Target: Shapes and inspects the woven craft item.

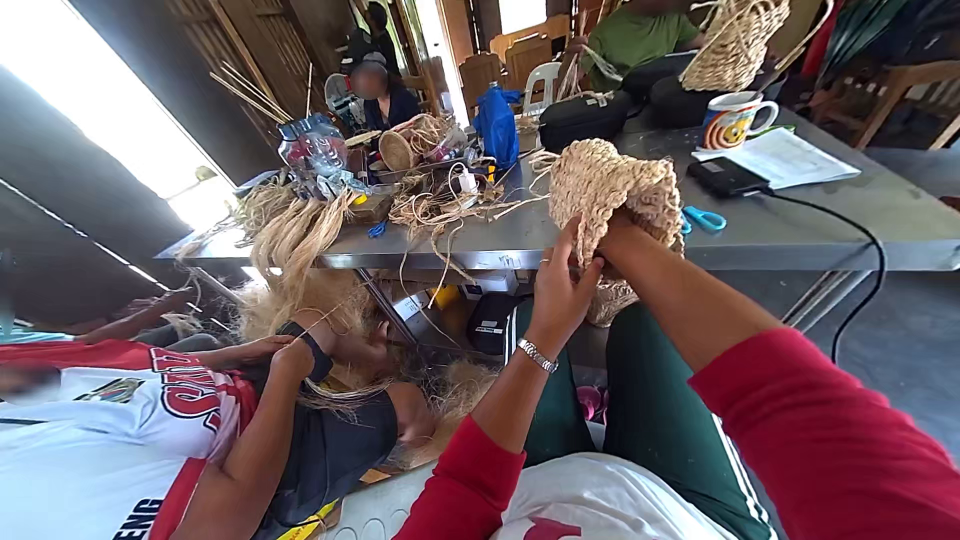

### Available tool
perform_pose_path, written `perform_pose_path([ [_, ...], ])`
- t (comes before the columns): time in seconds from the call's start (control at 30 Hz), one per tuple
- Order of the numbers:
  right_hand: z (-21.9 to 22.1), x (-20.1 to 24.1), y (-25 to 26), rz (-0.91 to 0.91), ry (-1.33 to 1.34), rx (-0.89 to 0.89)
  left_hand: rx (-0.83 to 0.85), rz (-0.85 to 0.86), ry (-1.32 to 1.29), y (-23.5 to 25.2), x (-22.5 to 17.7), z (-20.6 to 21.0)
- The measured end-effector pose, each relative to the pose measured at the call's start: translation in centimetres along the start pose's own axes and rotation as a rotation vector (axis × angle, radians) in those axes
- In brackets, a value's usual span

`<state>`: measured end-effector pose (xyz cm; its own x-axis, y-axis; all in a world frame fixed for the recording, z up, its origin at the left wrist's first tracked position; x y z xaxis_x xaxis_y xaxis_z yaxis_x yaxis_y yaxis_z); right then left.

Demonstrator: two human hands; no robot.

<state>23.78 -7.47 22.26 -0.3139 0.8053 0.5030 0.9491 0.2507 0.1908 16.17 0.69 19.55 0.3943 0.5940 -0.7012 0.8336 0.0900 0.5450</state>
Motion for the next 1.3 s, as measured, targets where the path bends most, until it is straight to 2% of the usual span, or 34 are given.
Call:
perform_pose_path([
  [0.27,0.1,0.1,0.8,-0.146,0.016,-0.012,-0.005,0.003,-0.039,-0.1,-0.1,0.3],
  [0.43,0.4,-0.3,0.0,-0.056,0.073,0.03,-0.012,-0.002,-0.056,-0.1,-0.2,0.7],
  [0.53,1.4,-0.3,1.3,-0.048,0.07,0.056,-0.003,-0.022,-0.105,-0.2,0.3,1.1],
  [0.7,0.8,0.1,0.7,-0.021,0.068,0.071,-0.001,-0.005,-0.131,-0.3,0.4,1.2],
  [0.97,0.7,-0.6,1.3,-0.038,0.173,-0.002,0.013,-0.079,-0.2,-0.4,1.1,1.7],
  [1.3,0.8,-0.1,1.2,-0.076,0.068,0.011,0.023,-0.058,-0.166,-0.8,1.6,2.7],
])
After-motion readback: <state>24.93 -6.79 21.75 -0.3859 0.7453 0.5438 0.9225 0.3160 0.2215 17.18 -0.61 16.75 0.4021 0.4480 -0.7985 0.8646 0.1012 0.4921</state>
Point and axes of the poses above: each hand's wrist, its own y-axis towards the middle knuckle, its own z-axis out of the palm, x = y × z, the point moved 10 cm from there along y, towards the middle knuckle, and after that the axes turned 8 degrees about y, right-handed, at the moved point
